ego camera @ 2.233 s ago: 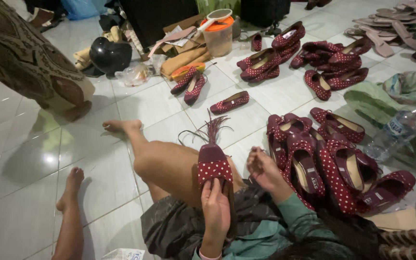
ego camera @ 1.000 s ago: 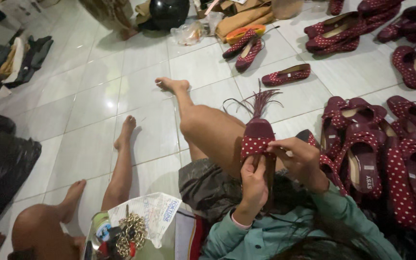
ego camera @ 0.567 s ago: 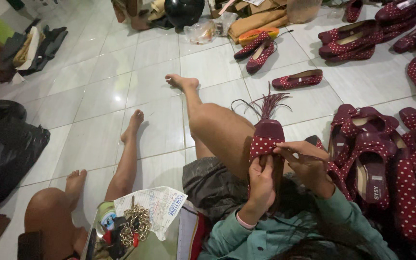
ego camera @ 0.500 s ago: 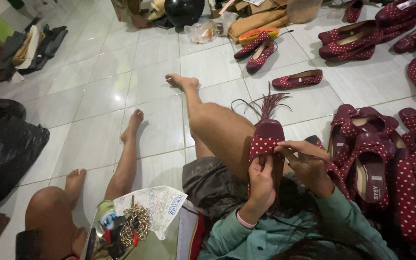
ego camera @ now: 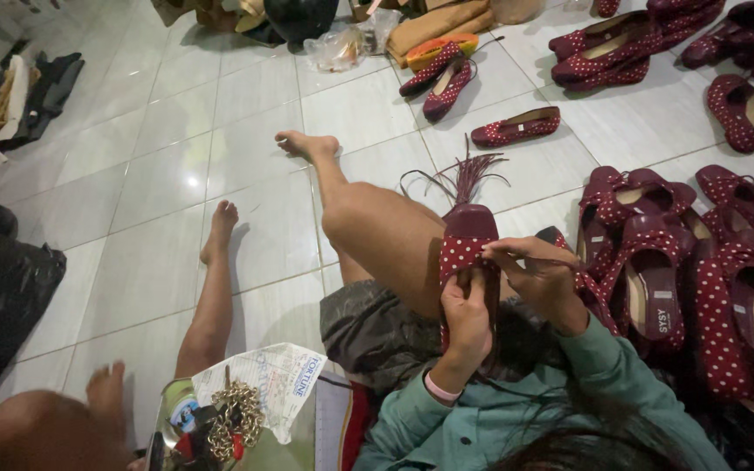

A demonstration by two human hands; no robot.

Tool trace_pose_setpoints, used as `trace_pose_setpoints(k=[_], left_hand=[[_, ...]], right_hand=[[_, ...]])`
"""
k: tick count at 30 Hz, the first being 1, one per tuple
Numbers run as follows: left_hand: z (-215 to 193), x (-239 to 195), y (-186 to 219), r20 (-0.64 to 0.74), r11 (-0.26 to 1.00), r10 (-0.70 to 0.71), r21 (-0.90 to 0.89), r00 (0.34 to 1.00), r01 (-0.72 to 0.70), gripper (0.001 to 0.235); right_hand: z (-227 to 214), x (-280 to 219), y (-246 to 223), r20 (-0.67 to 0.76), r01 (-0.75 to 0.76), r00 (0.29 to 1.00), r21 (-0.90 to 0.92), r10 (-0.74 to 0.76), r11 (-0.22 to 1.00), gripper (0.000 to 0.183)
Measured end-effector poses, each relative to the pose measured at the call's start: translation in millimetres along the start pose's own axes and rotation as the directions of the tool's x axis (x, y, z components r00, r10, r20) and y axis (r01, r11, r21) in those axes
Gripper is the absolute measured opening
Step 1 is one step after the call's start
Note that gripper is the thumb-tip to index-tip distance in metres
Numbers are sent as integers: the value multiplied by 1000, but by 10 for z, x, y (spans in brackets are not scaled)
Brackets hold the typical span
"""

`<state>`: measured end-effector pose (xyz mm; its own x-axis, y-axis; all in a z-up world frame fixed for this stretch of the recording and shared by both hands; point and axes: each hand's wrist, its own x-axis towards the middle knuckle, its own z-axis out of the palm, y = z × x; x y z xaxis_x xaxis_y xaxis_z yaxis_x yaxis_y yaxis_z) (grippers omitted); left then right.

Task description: The person sits on the floor and attaches a maroon ribbon to the toe of a maroon polka-dot flat shoe. They thread the ribbon through holes and tie it into a bow. Another person briefly brings a pot of food nearby.

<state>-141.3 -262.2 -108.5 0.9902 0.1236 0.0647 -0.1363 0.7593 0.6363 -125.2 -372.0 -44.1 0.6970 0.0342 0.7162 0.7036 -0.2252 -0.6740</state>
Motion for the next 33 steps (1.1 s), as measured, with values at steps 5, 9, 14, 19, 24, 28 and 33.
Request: trace_pose_setpoints(k=[5, 9, 14, 19, 24, 28, 33], left_hand=[[-69, 8, -73, -20, 993, 25, 116, 999, -23, 16], [-153, -3, -140, 48, 999, 41, 6, 998, -41, 9], [-138, 6, -175, -3, 999, -13, -31, 1000, 12, 13], [-106, -8, -119, 109, 995, 44, -93, 993, -34, 12], [-109, -5, -135, -1, 1000, 6, -30, 1000, -6, 17], [-114, 5, -143, 13, 999, 6, 37, 1000, -7, 17], [-42, -26, -33, 23, 996, 4, 88, 1000, -6, 26]], right_hand=[[-138, 134, -174, 225, 416, 909, -422, -351, 806, 24], [-139, 243, -290, 176, 291, 951, -211, -256, 933, 16], [-182, 374, -343, 277, 340, 927, -329, -254, 881, 15], [-217, 396, -405, 340, 453, 877, -349, -339, 821, 22], [-175, 376, -348, 298, 425, 898, -393, -325, 815, 20], [-130, 348, -273, 210, 401, 915, -375, -345, 835, 20], [-113, 296, -219, 123, 141, 986, -250, -113, 958, 23]])
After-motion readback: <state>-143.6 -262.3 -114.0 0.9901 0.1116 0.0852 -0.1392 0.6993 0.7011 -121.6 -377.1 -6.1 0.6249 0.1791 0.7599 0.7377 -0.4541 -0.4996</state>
